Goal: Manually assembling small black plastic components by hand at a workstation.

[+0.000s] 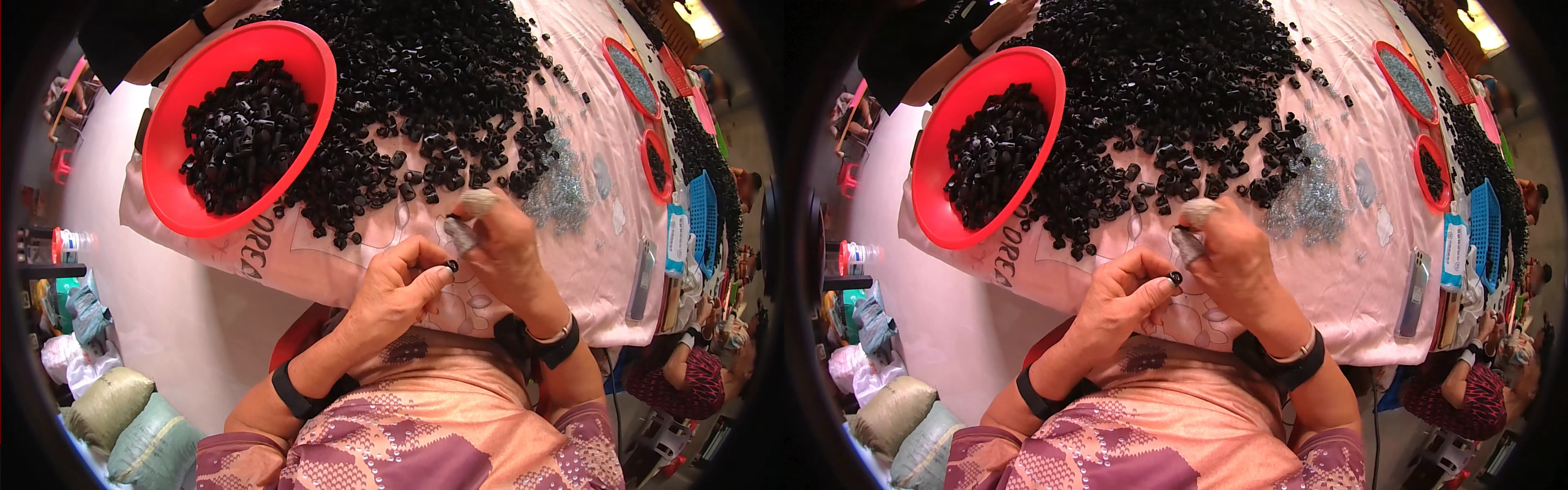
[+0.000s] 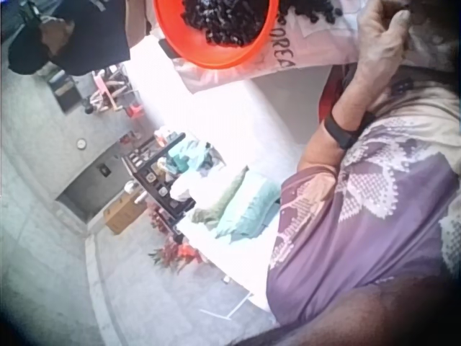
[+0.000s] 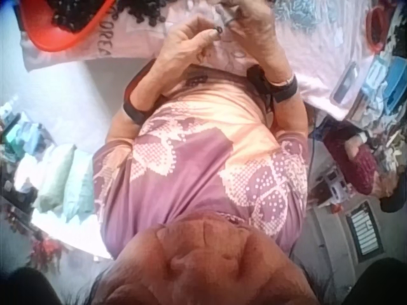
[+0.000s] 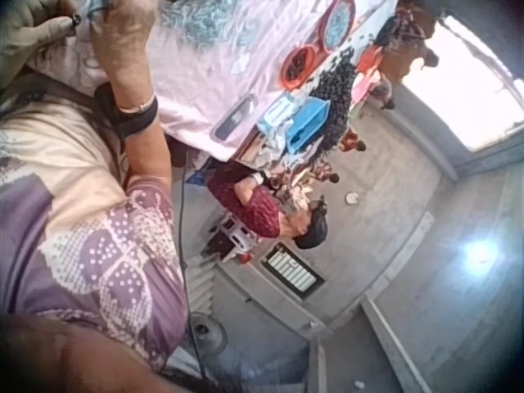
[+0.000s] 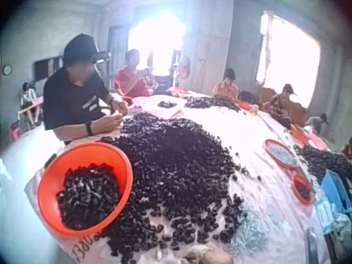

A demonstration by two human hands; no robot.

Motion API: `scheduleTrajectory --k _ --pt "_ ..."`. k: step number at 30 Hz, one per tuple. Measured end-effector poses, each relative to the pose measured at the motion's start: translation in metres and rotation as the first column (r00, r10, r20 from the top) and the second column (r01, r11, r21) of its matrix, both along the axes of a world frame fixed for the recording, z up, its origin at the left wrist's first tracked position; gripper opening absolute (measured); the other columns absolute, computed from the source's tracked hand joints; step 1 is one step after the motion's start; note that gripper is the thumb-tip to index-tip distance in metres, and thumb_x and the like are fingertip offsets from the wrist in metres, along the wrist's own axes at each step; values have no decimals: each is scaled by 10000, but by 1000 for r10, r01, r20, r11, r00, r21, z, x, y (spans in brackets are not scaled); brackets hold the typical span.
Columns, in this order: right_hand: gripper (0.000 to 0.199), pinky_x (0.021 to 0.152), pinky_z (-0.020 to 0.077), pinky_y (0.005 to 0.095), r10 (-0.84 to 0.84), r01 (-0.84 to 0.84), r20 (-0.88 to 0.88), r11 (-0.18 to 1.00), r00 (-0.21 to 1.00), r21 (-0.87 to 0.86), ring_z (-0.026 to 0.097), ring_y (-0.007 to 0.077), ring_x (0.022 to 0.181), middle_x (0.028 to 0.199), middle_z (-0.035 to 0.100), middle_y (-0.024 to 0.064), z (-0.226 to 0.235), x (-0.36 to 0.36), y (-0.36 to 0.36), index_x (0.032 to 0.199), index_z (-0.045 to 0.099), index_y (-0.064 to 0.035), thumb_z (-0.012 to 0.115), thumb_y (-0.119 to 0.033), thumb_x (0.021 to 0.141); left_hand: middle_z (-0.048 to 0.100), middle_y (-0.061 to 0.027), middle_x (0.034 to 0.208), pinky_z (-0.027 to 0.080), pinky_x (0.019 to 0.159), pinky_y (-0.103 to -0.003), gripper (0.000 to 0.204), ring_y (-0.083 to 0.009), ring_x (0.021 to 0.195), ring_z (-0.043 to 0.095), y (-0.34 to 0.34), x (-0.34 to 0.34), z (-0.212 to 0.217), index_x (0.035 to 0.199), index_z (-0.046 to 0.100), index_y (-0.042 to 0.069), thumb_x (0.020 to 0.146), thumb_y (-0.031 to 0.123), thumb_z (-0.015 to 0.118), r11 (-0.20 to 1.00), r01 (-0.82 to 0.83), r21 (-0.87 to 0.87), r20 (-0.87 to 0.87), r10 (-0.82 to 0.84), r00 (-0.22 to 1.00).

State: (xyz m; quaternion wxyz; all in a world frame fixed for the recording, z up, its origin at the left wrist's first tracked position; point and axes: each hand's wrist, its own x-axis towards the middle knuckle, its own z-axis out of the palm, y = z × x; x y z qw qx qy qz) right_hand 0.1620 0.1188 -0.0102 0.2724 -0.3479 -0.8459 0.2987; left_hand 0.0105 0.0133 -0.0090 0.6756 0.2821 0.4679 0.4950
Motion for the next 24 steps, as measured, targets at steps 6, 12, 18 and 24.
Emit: scheduleTrajectory --k 6,12,18,24 --pt "197 776 510 220 -238 -155 -442 711 865 -686 623 80 885 964 652 13 3 37 -35 1051 630 -8 683 18 863 622 -10 829 450 529 -169 173 -35 628 541 0 -2 1 1043 601 10 952 156 616 999 2 -49 15 -2 1000" --pt "218 767 515 235 -200 -139 -451 778 870 -612 629 109 883 940 645 33 3 35 -43 1057 634 -8 678 40 849 658 -30 882 446 524 -162 201 -32 626 547 0 0 1 1091 631 7 948 147 619 999 29 -25 6 -28 1000" --pt "265 722 514 267 -66 -90 -387 924 920 -371 649 189 836 902 642 83 0 34 -39 1028 654 -24 688 62 780 663 -18 878 438 522 -159 198 -27 615 541 0 1 1 1095 640 6 949 138 616 999 36 -22 1 -36 999" --pt "293 684 516 300 27 -71 -295 988 955 -138 654 240 804 892 648 112 5 30 -36 996 668 -28 673 86 726 594 35 736 393 484 -165 165 -10 576 506 -1 3 3 1056 649 5 936 114 617 1000 -4 -18 -21 4 1000"
